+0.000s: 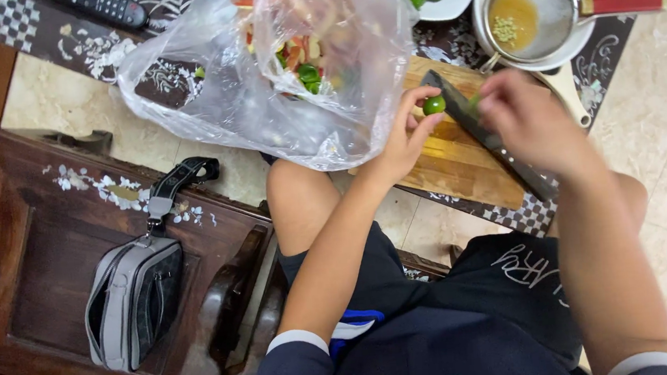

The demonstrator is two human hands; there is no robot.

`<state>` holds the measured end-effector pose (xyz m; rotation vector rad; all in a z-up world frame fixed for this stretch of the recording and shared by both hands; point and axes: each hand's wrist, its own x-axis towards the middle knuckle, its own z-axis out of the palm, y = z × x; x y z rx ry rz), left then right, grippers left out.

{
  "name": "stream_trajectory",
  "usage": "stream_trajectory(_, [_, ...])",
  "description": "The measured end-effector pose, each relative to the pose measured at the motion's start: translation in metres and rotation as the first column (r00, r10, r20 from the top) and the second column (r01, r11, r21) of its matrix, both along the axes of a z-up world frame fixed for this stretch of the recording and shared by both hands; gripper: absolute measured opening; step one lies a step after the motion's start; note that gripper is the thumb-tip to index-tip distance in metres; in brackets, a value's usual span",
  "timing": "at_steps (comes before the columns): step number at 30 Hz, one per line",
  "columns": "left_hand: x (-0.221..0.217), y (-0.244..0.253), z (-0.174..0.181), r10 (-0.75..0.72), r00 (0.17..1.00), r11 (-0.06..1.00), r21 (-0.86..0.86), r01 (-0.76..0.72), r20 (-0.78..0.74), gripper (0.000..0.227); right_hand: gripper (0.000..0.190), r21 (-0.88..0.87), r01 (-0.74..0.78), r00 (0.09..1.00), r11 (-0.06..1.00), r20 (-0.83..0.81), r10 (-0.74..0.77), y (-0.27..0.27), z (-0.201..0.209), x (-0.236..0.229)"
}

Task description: The person is shown preparing takeout food, specifically cutting limes and putting them into a bag.

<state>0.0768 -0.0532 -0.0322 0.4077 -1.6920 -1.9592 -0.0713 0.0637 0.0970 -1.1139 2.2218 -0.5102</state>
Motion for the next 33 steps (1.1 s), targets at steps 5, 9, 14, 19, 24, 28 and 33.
stream_trajectory(5, [0.007,-0.006,0.021,0.023,0.968,0.996,-0.092,0.000,0.248,0.042,0.018,-0.352,-0.257,0.966,0.900,-0.127,0.227,-0.078,0.092,0.046])
stream_trajectory(9, [0.010,-0.010,-0.012,0.111,0.975,0.961,-0.270,-0.056,0.193,0.040,0.022,-0.477,-0.564,0.825,0.675,-0.357,0.438,-0.151,0.059,0.069])
stream_trajectory(14, [0.014,-0.012,-0.007,0.176,0.977,0.929,-0.349,-0.126,0.116,0.035,0.012,-0.387,-0.542,0.809,0.746,-0.482,0.337,-0.197,0.011,0.068])
stream_trajectory(19, [0.011,-0.013,0.025,0.139,0.967,0.949,-0.307,-0.068,0.214,0.036,0.013,-0.650,-0.448,0.893,0.614,-0.351,0.281,-0.168,0.066,0.066])
stream_trajectory(24, [0.017,-0.012,0.034,0.102,0.986,0.959,-0.278,-0.063,0.129,0.045,0.007,-0.729,-0.088,0.995,0.679,-0.094,0.028,-0.033,0.051,0.042])
stream_trajectory(28, [0.013,-0.012,0.044,0.090,0.987,0.964,-0.260,-0.053,0.130,0.043,0.027,-0.491,0.043,0.940,0.870,-0.275,-0.202,0.073,-0.020,0.031])
stream_trajectory(33, [0.014,-0.006,0.034,0.067,0.990,0.948,-0.317,-0.023,0.126,0.032,0.040,-0.301,0.011,0.891,0.953,-0.430,-0.146,0.141,-0.058,0.047])
